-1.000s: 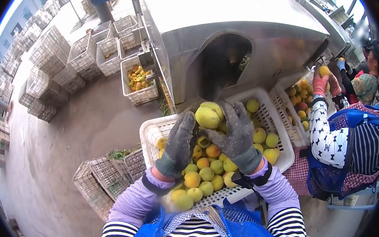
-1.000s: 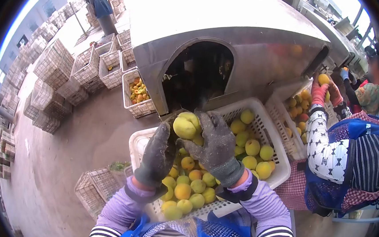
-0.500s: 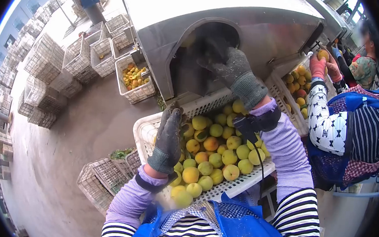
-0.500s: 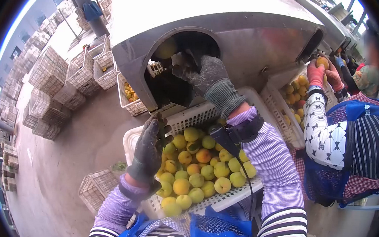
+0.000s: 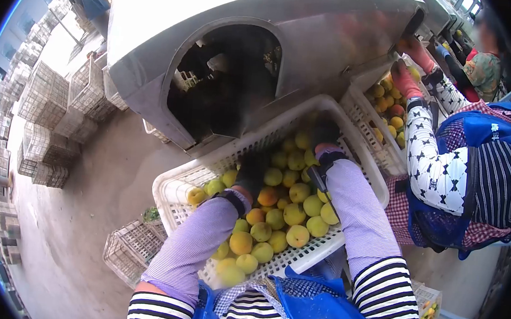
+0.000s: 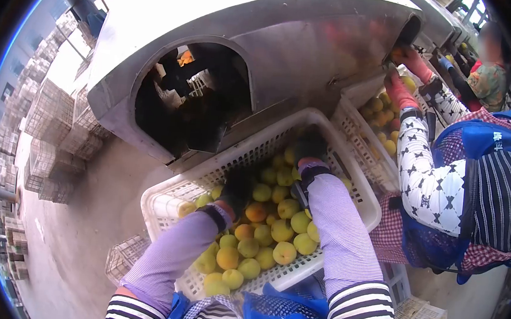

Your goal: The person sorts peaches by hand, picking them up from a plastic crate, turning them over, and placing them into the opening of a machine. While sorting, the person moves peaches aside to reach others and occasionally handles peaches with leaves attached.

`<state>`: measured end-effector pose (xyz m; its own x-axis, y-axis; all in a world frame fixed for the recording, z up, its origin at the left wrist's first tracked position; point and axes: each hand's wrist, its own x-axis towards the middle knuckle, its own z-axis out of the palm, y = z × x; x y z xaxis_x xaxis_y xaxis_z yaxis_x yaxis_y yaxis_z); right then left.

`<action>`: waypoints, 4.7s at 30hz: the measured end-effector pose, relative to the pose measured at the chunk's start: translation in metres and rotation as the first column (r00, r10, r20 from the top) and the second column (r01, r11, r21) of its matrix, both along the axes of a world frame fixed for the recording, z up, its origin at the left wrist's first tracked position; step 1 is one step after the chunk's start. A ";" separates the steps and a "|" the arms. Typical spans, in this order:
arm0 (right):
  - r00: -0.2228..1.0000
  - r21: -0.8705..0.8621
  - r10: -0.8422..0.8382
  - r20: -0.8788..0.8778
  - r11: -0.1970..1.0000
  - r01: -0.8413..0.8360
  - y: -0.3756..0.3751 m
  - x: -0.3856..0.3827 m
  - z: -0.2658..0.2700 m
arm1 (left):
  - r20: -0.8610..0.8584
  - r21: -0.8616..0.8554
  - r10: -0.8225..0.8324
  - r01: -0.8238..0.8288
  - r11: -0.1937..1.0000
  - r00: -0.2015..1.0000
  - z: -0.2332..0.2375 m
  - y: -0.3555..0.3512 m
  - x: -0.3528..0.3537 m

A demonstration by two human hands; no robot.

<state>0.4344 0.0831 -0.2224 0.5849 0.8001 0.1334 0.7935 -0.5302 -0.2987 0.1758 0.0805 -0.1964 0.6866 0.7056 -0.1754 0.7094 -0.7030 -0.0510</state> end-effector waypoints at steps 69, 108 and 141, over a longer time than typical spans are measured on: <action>0.788 0.338 0.611 -0.072 0.759 -0.557 -0.004 -0.129 0.254 | 0.495 -0.728 0.520 0.006 0.685 0.697 0.090 -0.017 -0.088; 0.362 0.603 0.720 -0.592 0.694 -0.394 -0.145 -0.175 0.254 | 0.719 -0.677 0.648 0.464 0.571 0.252 0.201 -0.063 -0.116; 0.842 0.508 0.531 -0.095 0.754 -0.417 0.013 -0.189 0.257 | 0.837 -0.472 0.396 0.133 0.871 0.377 0.188 -0.045 -0.152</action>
